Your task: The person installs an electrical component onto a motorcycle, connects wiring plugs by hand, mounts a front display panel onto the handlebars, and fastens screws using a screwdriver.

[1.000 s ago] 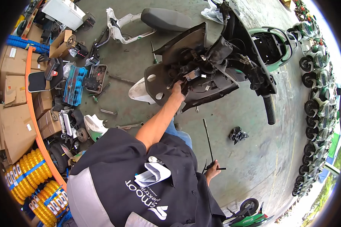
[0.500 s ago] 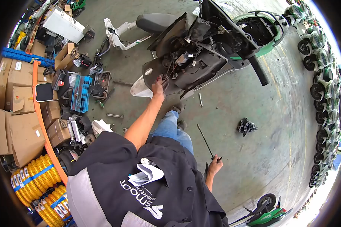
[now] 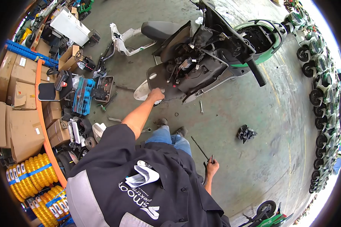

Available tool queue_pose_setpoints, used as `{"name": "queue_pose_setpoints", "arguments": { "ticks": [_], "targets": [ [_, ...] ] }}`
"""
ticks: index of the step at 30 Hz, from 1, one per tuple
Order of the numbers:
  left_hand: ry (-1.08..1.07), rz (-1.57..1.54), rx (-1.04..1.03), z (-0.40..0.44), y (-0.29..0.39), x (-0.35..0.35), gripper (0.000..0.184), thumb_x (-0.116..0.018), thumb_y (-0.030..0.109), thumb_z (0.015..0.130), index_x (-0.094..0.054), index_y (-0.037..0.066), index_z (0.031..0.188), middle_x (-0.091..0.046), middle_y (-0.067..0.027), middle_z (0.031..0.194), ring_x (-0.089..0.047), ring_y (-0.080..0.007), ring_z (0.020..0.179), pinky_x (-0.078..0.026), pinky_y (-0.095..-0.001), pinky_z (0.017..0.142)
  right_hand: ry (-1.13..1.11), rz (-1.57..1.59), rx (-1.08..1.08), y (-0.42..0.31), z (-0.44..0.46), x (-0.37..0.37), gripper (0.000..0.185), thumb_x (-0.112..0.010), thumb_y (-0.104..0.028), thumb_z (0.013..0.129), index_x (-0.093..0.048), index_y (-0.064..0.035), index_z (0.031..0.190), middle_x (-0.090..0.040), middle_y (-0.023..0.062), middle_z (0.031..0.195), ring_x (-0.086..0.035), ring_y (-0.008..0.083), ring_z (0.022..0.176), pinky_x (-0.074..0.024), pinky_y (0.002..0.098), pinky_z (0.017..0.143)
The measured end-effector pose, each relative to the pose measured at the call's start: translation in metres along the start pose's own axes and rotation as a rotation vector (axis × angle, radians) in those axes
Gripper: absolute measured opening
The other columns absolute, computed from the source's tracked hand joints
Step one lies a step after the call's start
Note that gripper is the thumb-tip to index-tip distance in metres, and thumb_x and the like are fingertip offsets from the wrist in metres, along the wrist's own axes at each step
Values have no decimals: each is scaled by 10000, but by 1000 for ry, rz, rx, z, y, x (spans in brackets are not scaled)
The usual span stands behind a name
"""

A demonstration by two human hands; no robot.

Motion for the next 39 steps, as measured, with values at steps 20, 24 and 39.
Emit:
{"name": "queue_pose_setpoints", "arguments": {
  "ticks": [20,24,39],
  "targets": [
    [156,-368,-763,-113,-223,56,299,-637,244,895,-613,70,1137,-708,-178,937,-666,-405,881,-517,-493,770,-812,150,526,-439,-58,-255,506,-781,-243,852,-598,-9,1261,-656,144,967,-606,205,911,-487,348,830],
    [300,-604,-32,2,-377,70,360,-644,233,904,-552,40,1194,-689,-250,949,-659,-450,884,-511,-528,777,-530,-33,645,-471,-40,-349,563,-741,-220,887,-530,-39,1376,-662,147,1093,-621,235,1043,-485,375,892],
    [368,-624,918,363,-845,-51,413,-555,340,931,-733,-24,1014,-688,-285,1048,-651,-457,1024,-504,-492,913,-957,-115,-220,-383,-107,-598,273,-604,-160,998,-634,33,1189,-705,106,909,-666,157,814,-510,273,733]
  ]
}}
Point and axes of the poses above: each hand's wrist, its own z-axis towards the middle knuckle, its own x-axis out of the back of the hand, y = z × x, the point moved 2 cm from there along z, towards the middle knuckle
